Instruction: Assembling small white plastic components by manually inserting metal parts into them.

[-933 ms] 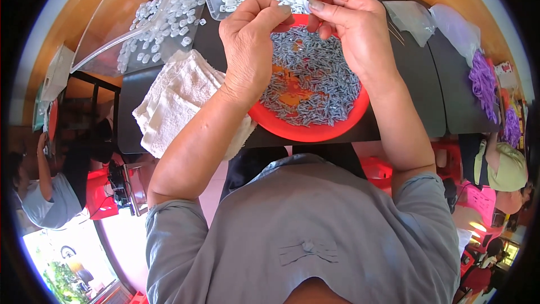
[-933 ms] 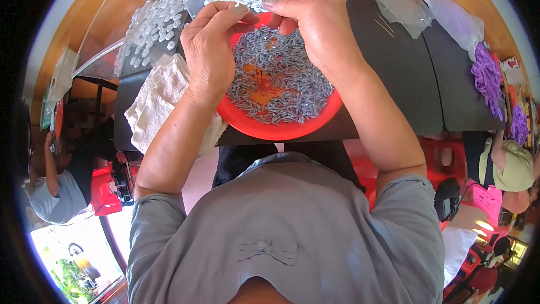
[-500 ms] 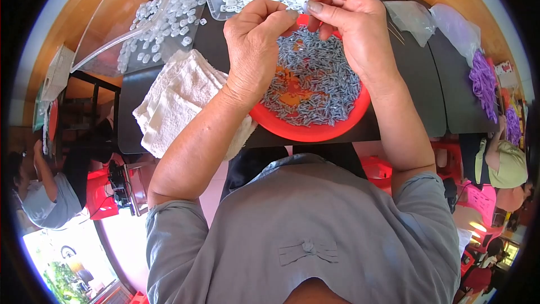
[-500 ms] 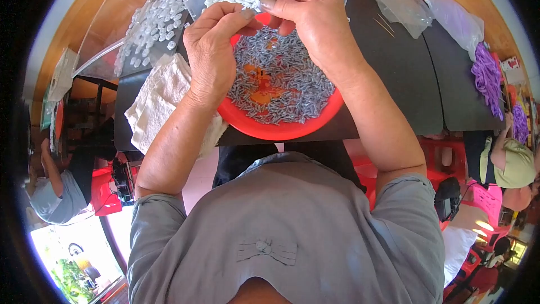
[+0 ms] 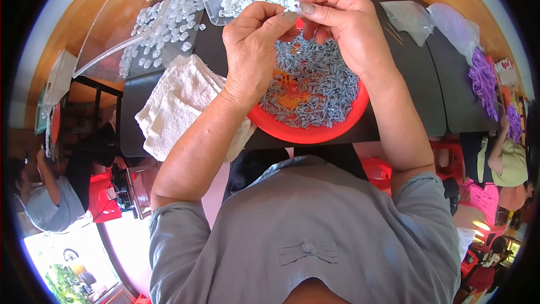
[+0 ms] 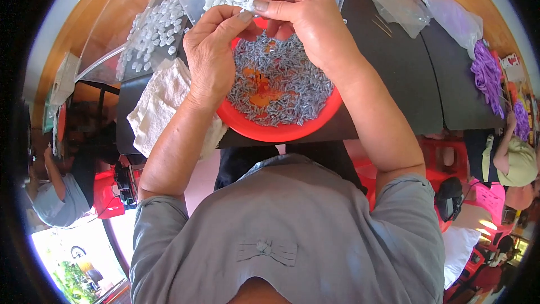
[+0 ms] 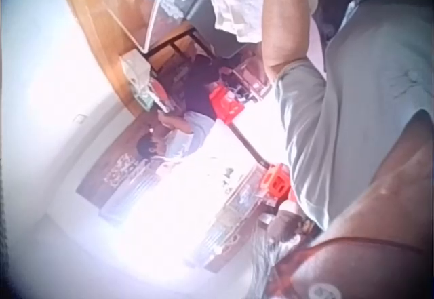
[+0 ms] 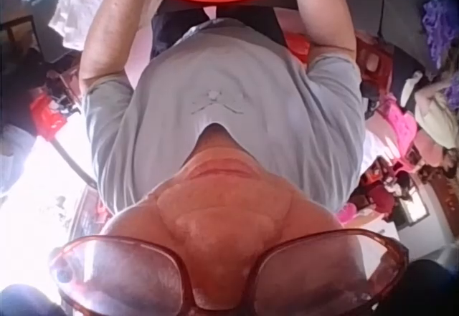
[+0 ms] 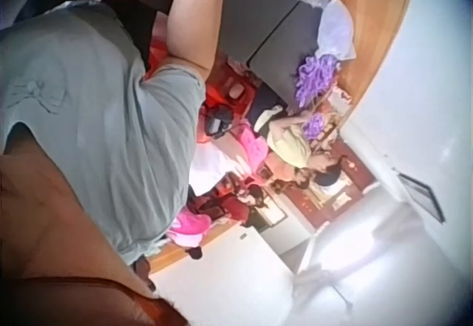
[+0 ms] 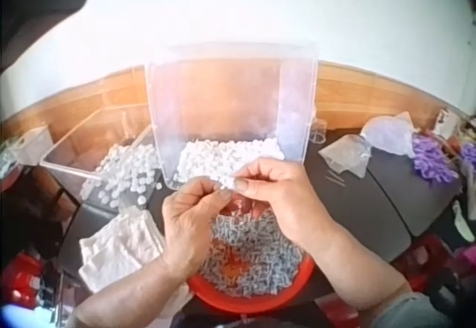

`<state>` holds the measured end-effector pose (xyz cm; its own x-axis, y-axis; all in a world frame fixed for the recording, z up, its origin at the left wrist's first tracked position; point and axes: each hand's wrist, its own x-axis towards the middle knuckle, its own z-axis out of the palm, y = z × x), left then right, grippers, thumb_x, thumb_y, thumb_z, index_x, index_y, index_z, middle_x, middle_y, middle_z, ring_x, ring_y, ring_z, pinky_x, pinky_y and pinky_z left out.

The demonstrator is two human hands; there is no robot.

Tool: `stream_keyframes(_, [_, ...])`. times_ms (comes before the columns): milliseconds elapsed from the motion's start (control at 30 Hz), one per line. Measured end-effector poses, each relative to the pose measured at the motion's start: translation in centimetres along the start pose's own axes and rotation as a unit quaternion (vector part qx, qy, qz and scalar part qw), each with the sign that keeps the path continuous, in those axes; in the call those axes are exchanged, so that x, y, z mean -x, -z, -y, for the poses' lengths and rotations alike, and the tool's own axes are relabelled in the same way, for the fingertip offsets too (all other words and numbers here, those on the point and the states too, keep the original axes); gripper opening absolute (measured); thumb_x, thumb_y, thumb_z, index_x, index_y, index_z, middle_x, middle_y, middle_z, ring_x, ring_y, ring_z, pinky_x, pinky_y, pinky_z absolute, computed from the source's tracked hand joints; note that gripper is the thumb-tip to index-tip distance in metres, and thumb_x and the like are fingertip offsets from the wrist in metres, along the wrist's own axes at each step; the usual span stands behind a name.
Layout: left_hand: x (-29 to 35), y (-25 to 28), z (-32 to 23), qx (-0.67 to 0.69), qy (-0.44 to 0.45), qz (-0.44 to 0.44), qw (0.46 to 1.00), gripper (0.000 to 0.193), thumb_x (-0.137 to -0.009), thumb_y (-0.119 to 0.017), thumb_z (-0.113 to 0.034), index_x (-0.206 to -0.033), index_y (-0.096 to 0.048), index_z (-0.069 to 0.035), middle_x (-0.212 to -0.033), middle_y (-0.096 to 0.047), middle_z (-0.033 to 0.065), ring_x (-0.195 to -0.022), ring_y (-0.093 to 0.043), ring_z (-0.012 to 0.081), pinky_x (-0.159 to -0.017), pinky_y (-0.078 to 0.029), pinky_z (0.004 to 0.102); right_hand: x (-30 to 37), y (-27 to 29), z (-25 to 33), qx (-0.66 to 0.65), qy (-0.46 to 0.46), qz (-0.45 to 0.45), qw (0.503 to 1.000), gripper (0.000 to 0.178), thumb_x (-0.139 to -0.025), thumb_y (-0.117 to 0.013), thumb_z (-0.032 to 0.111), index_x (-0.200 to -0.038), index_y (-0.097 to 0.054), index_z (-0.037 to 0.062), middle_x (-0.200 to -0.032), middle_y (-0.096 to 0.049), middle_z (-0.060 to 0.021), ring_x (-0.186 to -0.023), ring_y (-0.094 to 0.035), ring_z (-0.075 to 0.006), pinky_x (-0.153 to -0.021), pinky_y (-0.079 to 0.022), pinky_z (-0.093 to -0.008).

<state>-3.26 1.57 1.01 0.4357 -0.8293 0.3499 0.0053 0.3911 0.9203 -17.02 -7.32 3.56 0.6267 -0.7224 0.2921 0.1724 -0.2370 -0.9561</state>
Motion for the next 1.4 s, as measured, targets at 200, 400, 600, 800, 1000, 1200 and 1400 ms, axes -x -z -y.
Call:
stream_keyframes(200, [-0.1, -0.1, -0.3, 0.012, 0.018, 0.013, 1.000, 0.013, -0.087, -0.068, -0.006, -0.092, -0.063, 0.004, -0.078, -0.065, 0.0061, -0.069, -0.061, 0.0105, -0.064, -0.051, 0.0237, -0.1, 0.9, 0.4, -0.035, -0.069, 0.048, 0.996, 0.021, -0.093, -0.060, 0.019, -0.098, -0.065, -0.0005, -0.077, -0.064, -0.0040, -0.066, -0.060, -0.0115, -0.055, -0.042, -0.0217])
stream_keyframes(400, [-0.1, -0.4, -0.6, 0.088, 0.000, 0.046, 0.995, 0.017, -0.082, -0.072, 0.001, -0.096, -0.064, 0.004, -0.080, -0.066, 0.0066, -0.069, -0.061, 0.0106, -0.059, -0.052, 0.0228, -0.4, 2.3, 1.2, -0.021, -0.073, 0.079, 0.994, 0.022, -0.092, -0.061, 0.020, -0.097, -0.064, -0.0012, -0.076, -0.063, -0.0038, -0.062, -0.060, -0.0114, -0.053, -0.041, -0.0199])
stream_keyframes(600, [0.0, -0.2, -0.6, 0.064, 0.003, 0.046, 0.997, 0.016, -0.083, -0.071, 0.000, -0.097, -0.065, 0.005, -0.078, -0.066, 0.0077, -0.066, -0.062, 0.0118, -0.058, -0.052, 0.0229, -0.3, 2.4, 1.2, -0.001, -0.062, 0.118, 0.991, 0.021, -0.092, -0.061, 0.019, -0.095, -0.064, -0.0011, -0.075, -0.063, -0.0033, -0.062, -0.060, -0.0104, -0.051, -0.039, -0.0180])
stream_keyframes(800, [-0.2, -0.1, -1.4, -0.011, 0.066, 0.028, 0.997, 0.012, -0.089, -0.067, -0.008, -0.092, -0.065, 0.004, -0.073, -0.065, 0.0069, -0.061, -0.060, 0.0100, -0.053, -0.047, 0.0216, -0.2, 1.7, 0.8, 0.028, -0.051, 0.088, 0.994, 0.017, -0.089, -0.064, 0.015, -0.094, -0.065, -0.0004, -0.076, -0.063, -0.0021, -0.062, -0.057, -0.0073, -0.052, -0.039, -0.0179])
stream_keyframes(1000, [-0.3, -0.1, -0.4, -0.004, 0.070, 0.031, 0.997, 0.013, -0.091, -0.064, -0.010, -0.089, -0.065, 0.003, -0.068, -0.063, 0.0052, -0.058, -0.057, 0.0084, -0.049, -0.043, 0.0209, 0.2, 0.6, 0.4, 0.112, 0.027, 0.042, 0.992, 0.015, -0.087, -0.065, 0.014, -0.095, -0.067, 0.0010, -0.077, -0.063, 0.0006, -0.065, -0.055, -0.0046, -0.053, -0.038, -0.0173])
stream_keyframes(1200, [-0.2, 0.3, -0.5, -0.015, 0.087, 0.051, 0.995, 0.016, -0.091, -0.063, -0.013, -0.087, -0.064, 0.003, -0.067, -0.062, 0.0043, -0.056, -0.057, 0.0084, -0.046, -0.043, 0.0213, 0.2, 0.5, 0.6, 0.093, -0.043, 0.039, 0.994, 0.014, -0.087, -0.064, 0.014, -0.093, -0.066, 0.0011, -0.071, -0.061, 0.0002, -0.058, -0.053, -0.0051, -0.048, -0.034, -0.0173])
stream_keyframes(1400, [-0.5, 0.4, -0.4, 0.080, 0.093, 0.017, 0.992, 0.019, -0.091, -0.060, -0.015, -0.089, -0.062, 0.004, -0.068, -0.060, 0.0070, -0.056, -0.058, 0.0144, -0.047, -0.045, 0.0254, 0.1, 1.5, 1.5, 0.040, -0.085, 0.029, 0.995, 0.016, -0.088, -0.063, 0.014, -0.094, -0.065, -0.0002, -0.069, -0.061, -0.0015, -0.055, -0.053, -0.0063, -0.046, -0.033, -0.0172])
